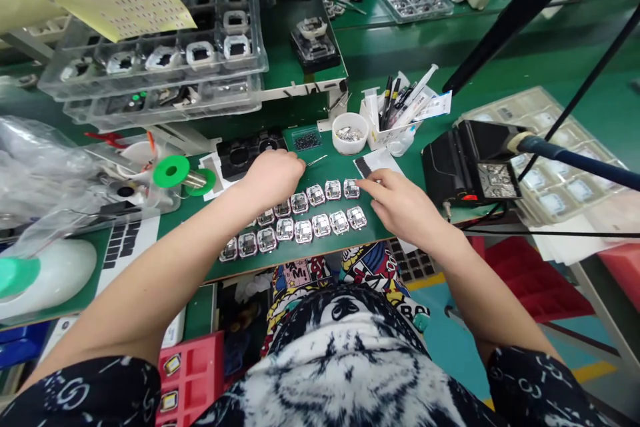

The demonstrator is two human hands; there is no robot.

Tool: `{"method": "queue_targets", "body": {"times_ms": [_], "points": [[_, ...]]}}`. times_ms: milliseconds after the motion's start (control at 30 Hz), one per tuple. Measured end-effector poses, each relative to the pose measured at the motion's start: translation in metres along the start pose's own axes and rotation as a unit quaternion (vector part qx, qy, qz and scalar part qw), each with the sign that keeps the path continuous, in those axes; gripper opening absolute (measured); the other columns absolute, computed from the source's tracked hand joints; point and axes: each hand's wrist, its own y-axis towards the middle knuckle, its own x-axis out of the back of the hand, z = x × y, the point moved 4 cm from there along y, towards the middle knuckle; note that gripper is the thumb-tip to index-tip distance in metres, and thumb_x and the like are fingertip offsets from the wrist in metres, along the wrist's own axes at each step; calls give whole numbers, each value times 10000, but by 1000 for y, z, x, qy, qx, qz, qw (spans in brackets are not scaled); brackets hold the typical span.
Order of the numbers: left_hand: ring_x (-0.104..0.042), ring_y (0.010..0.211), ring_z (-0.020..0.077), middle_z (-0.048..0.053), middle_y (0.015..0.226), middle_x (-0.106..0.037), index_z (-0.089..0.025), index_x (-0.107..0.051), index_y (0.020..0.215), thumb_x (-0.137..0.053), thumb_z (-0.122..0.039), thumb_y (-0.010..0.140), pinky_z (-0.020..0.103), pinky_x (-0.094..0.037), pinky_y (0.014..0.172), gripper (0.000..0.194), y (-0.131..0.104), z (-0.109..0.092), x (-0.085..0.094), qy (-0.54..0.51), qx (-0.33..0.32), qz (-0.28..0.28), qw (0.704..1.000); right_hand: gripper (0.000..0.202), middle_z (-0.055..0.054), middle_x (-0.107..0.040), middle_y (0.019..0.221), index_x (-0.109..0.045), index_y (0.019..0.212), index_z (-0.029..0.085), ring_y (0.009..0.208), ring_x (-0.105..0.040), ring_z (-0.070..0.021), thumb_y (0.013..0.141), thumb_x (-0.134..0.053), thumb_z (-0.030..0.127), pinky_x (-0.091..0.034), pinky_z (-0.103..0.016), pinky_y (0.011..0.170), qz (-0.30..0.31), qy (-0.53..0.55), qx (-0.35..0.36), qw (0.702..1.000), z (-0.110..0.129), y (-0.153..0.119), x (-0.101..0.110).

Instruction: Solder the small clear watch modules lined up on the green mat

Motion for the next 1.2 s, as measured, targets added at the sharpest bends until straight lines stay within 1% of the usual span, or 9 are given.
{"method": "queue_targets", "body": {"times_ms": [100, 200, 333, 467, 667, 833, 967, 1100, 1200], "points": [[-655, 814, 284, 173, 849, -696, -119, -710, 842, -486, -114, 875, 393, -413, 680, 227, 3, 1, -5, -9, 1, 7, 1000, 551, -145, -565, 1368, -496, 1457, 193, 1149, -551, -280, 933, -429, 38, -503, -438, 978, 51, -26, 49, 997, -1, 22, -13], [-650, 853, 300, 186, 877, -691, -103, -704, 880, -486, -107, 889, 402, -410, 704, 218, 3, -5, -1, 23, 15, -23, 999, 540, -139, -568, 1344, -509, 1433, 177, 1111, -521, -274, 923, -425, 21, -480, -424, 953, 75, -40, 71, 994, -3, 34, -25], [-642, 886, 300, 163, 918, -685, -114, -698, 972, -513, -319, 1006, 410, -441, 751, 278, 3, -27, 11, -15, 18, -89, 996, 435, -133, -598, 1224, -592, 1310, 153, 1036, -502, -260, 924, -434, 29, -449, -402, 908, 85, -51, 77, 992, -7, 38, -34], [-624, 903, 291, 127, 908, -679, -141, -687, 1021, -577, -515, 1001, 409, -458, 794, 390, 2, -54, 14, -81, -8, -100, 992, 320, -140, -603, 1168, -630, 1205, 139, 1030, -493, -265, 943, -459, 74, -420, -387, 864, 80, -74, 60, 992, -13, 38, -34], [-584, 944, 322, 125, 873, -677, -156, -678, 958, -630, -561, 963, 429, -435, 796, 408, 5, -68, 9, -57, -26, -92, 994, 183, -184, -609, 1142, -654, 1040, 94, 1048, -511, -309, 932, -608, 234, -414, -403, 828, 67, -133, 30, 988, -17, 36, -25], [-566, 978, 333, 121, 902, -679, -165, -681, 1054, -651, -489, 952, 444, -422, 814, 341, 8, -68, 8, -81, -26, -76, 993, 239, -164, -629, 1121, -672, 1036, 103, 1039, -537, -307, 914, -672, 308, -416, -398, 828, 71, -130, 22, 989, -17, 36, -26], [-555, 1032, 320, 96, 996, -708, -198, -649, 1217, -632, -312, 951, 438, -412, 851, 289, 7, -66, 9, -135, -38, -70, 988, 336, -170, -642, 1054, -681, 1015, 86, 1011, -546, -318, 912, -703, 405, -412, -403, 812, 63, -157, -28, 985, -16, 36, -26], [-542, 1090, 293, 50, 1182, -725, -249, -615, 1305, -529, -90, 913, 433, -405, 888, 432, 8, -64, 5, -197, -44, -73, 977, 459, -176, -639, 1038, -672, 1047, 78, 1000, -534, -322, 884, -746, 501, -409, -408, 819, 60, -163, -43, 984, -19, 33, -25], [-538, 1131, 276, 18, 1239, -717, -280, -613, 1320, -472, -19, 875, 430, -408, 926, 534, 9, -60, 3, -242, -41, -75, 967, 422, -165, -623, 1154, -641, 1199, 116, 1028, -524, -306, 897, -732, 396, -402, -399, 854, 67, -119, -9, 991, -22, 31, -25]]}}
